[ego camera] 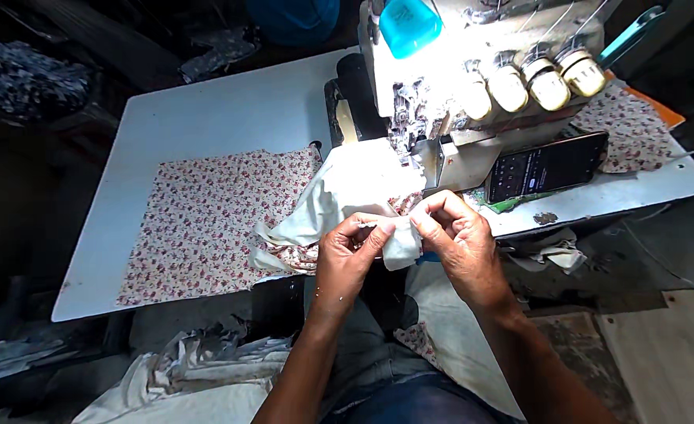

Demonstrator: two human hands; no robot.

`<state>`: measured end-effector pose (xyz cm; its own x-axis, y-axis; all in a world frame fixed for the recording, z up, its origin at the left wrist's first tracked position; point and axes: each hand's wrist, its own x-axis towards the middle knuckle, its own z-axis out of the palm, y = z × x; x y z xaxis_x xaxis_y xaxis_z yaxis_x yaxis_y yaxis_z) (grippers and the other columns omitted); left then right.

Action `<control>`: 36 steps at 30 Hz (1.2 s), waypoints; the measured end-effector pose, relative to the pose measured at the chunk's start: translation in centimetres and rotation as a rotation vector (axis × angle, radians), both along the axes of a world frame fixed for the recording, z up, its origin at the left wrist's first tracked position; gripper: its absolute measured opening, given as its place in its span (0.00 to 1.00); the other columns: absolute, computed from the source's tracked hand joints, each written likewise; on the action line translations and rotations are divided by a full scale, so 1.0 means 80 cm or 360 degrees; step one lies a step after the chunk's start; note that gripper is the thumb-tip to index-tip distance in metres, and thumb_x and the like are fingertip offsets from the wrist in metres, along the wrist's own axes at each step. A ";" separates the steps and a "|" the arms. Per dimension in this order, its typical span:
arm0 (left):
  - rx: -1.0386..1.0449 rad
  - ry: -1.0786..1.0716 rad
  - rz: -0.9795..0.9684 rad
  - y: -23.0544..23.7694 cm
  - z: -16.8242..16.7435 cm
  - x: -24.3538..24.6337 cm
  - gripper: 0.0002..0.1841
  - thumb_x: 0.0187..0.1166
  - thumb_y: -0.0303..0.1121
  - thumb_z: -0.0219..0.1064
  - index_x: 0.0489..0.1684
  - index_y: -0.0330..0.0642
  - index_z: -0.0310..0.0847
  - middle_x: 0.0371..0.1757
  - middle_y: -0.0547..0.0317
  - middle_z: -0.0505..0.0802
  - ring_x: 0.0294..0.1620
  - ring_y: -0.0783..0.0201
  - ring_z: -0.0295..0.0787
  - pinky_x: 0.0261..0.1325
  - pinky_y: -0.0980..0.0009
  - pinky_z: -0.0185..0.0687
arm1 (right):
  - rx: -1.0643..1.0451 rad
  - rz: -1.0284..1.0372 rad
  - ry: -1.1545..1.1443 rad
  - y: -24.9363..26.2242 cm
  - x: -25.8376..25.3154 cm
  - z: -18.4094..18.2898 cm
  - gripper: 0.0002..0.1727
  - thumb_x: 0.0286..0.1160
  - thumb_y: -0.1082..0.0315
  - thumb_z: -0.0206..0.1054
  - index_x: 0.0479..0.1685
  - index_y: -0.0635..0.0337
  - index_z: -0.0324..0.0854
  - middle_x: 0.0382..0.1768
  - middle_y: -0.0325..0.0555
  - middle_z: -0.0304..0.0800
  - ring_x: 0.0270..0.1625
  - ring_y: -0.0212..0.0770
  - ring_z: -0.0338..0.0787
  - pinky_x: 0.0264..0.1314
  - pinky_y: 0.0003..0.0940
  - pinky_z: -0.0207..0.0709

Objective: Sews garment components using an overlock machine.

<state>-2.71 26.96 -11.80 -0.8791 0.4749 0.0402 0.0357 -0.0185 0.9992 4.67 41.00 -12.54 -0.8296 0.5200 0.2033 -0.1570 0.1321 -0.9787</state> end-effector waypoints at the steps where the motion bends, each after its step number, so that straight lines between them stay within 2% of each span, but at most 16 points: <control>1: 0.0007 0.0003 0.0010 0.001 0.000 0.000 0.06 0.77 0.23 0.70 0.38 0.47 0.90 0.32 0.73 0.92 0.31 0.79 0.87 0.40 0.81 0.86 | -0.0052 0.0005 0.0008 0.000 0.000 -0.001 0.02 0.80 0.70 0.64 0.42 0.53 0.82 0.31 0.32 0.86 0.30 0.23 0.86 0.32 0.18 0.82; 4: -0.0020 0.0197 0.0024 0.000 0.004 -0.003 0.05 0.76 0.25 0.72 0.40 0.46 0.92 0.36 0.73 0.94 0.34 0.80 0.88 0.41 0.81 0.87 | -0.0333 0.0149 0.0135 0.003 0.000 -0.004 0.07 0.87 0.69 0.58 0.46 0.54 0.83 0.35 0.34 0.87 0.34 0.26 0.88 0.39 0.24 0.88; 7: -0.0015 0.0571 -0.0149 -0.009 0.016 -0.014 0.03 0.79 0.31 0.72 0.42 0.49 0.92 0.47 0.77 0.91 0.49 0.82 0.87 0.54 0.83 0.85 | -0.0526 0.0436 0.0239 0.015 0.004 -0.012 0.17 0.94 0.58 0.50 0.51 0.51 0.86 0.45 0.32 0.92 0.48 0.28 0.92 0.58 0.30 0.88; 9: 0.0030 0.0712 -0.0386 -0.012 0.028 -0.023 0.04 0.82 0.35 0.69 0.40 0.51 0.90 0.53 0.75 0.87 0.57 0.81 0.84 0.59 0.82 0.83 | -0.0508 0.0643 0.0257 0.021 0.003 -0.017 0.18 0.93 0.58 0.51 0.52 0.52 0.88 0.48 0.32 0.93 0.53 0.27 0.91 0.64 0.29 0.85; 13: 0.0101 0.0721 -0.0716 -0.007 0.044 -0.036 0.06 0.83 0.39 0.68 0.36 0.53 0.86 0.67 0.73 0.84 0.70 0.76 0.80 0.70 0.77 0.81 | -0.0570 0.0909 0.0266 0.019 0.000 -0.009 0.13 0.90 0.65 0.56 0.48 0.51 0.89 0.43 0.26 0.92 0.50 0.19 0.89 0.60 0.21 0.83; 15: 0.0153 0.0699 -0.0765 -0.005 0.045 -0.038 0.08 0.83 0.43 0.68 0.37 0.54 0.88 0.70 0.73 0.83 0.72 0.74 0.80 0.70 0.75 0.82 | -0.0702 0.0925 0.0348 0.015 0.001 -0.004 0.07 0.83 0.68 0.66 0.48 0.53 0.91 0.44 0.28 0.94 0.50 0.20 0.90 0.59 0.21 0.84; 17: 0.0212 0.0683 -0.0771 -0.005 0.042 -0.038 0.10 0.83 0.47 0.68 0.36 0.56 0.88 0.71 0.73 0.83 0.73 0.73 0.79 0.71 0.74 0.82 | -0.0752 0.0828 0.0466 0.009 0.001 0.001 0.07 0.72 0.76 0.74 0.45 0.57 0.91 0.42 0.33 0.94 0.47 0.24 0.92 0.57 0.23 0.87; 19: 0.0257 0.0624 -0.0725 -0.007 0.035 -0.037 0.08 0.82 0.47 0.68 0.45 0.59 0.89 0.67 0.77 0.85 0.68 0.76 0.81 0.67 0.78 0.83 | -0.0571 0.0603 0.0540 0.004 0.004 0.005 0.08 0.67 0.79 0.76 0.42 0.61 0.90 0.41 0.36 0.95 0.44 0.26 0.93 0.55 0.23 0.89; 21: 0.0304 0.0423 -0.0566 -0.010 0.022 -0.029 0.10 0.82 0.45 0.69 0.55 0.61 0.90 0.55 0.81 0.89 0.53 0.83 0.86 0.55 0.83 0.85 | -0.0272 0.0360 0.0575 0.000 0.006 0.005 0.08 0.66 0.78 0.77 0.43 0.65 0.92 0.41 0.40 0.97 0.45 0.28 0.95 0.55 0.24 0.90; 22: 0.0319 0.0283 -0.0456 -0.010 0.014 -0.024 0.09 0.80 0.43 0.70 0.54 0.61 0.90 0.49 0.81 0.92 0.47 0.83 0.88 0.51 0.83 0.86 | -0.0115 0.0266 0.0584 -0.001 0.007 0.004 0.07 0.67 0.77 0.77 0.43 0.67 0.92 0.41 0.41 0.96 0.45 0.29 0.95 0.55 0.24 0.90; 26: 0.0392 -0.0013 -0.0318 -0.013 -0.009 -0.005 0.12 0.76 0.25 0.70 0.52 0.51 0.93 0.50 0.72 0.96 0.50 0.77 0.92 0.57 0.77 0.89 | 0.0335 0.0010 0.0568 -0.004 0.009 -0.004 0.04 0.71 0.72 0.76 0.39 0.64 0.91 0.40 0.40 0.96 0.48 0.26 0.94 0.57 0.22 0.88; 29: 0.0419 0.0073 -0.0347 -0.015 -0.016 -0.001 0.13 0.74 0.25 0.72 0.52 0.51 0.94 0.52 0.73 0.96 0.51 0.78 0.92 0.57 0.78 0.88 | 0.0583 -0.0119 0.0513 -0.005 0.008 -0.005 0.05 0.68 0.65 0.79 0.35 0.55 0.91 0.40 0.37 0.90 0.51 0.25 0.88 0.58 0.18 0.80; 31: 0.0384 0.0190 -0.0356 -0.014 -0.011 -0.002 0.10 0.72 0.27 0.73 0.46 0.54 0.93 0.45 0.79 0.96 0.46 0.83 0.91 0.52 0.81 0.88 | 0.0560 -0.0072 0.0533 -0.003 0.008 -0.003 0.07 0.67 0.62 0.80 0.34 0.53 0.89 0.39 0.35 0.89 0.51 0.25 0.87 0.57 0.17 0.80; 33: 0.0337 0.0309 -0.0414 -0.014 -0.006 -0.007 0.03 0.72 0.37 0.76 0.38 0.59 0.90 0.39 0.86 0.91 0.43 0.88 0.86 0.50 0.86 0.84 | 0.0340 0.0172 0.0611 0.003 0.008 0.001 0.07 0.69 0.64 0.78 0.36 0.54 0.86 0.39 0.33 0.90 0.51 0.23 0.88 0.58 0.19 0.81; 34: 0.0336 0.0367 -0.0511 -0.015 -0.005 -0.011 0.03 0.74 0.44 0.75 0.36 0.61 0.90 0.39 0.89 0.89 0.46 0.90 0.84 0.52 0.88 0.81 | 0.0180 0.0348 0.0653 0.008 0.009 0.003 0.06 0.72 0.66 0.76 0.38 0.54 0.84 0.39 0.32 0.90 0.50 0.23 0.88 0.58 0.20 0.82; 36: 0.0484 0.0365 -0.0803 -0.014 -0.009 -0.020 0.08 0.80 0.49 0.70 0.34 0.60 0.87 0.40 0.86 0.86 0.47 0.91 0.80 0.50 0.90 0.75 | -0.0074 0.0665 0.0679 0.019 0.012 0.011 0.03 0.79 0.64 0.69 0.44 0.48 0.80 0.40 0.25 0.90 0.50 0.18 0.88 0.58 0.17 0.81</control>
<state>-4.35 25.82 -12.52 -0.5032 0.7663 0.3994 0.1609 -0.3710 0.9146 5.59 42.51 -11.66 -0.8160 0.1836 0.5481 -0.5667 -0.0671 -0.8212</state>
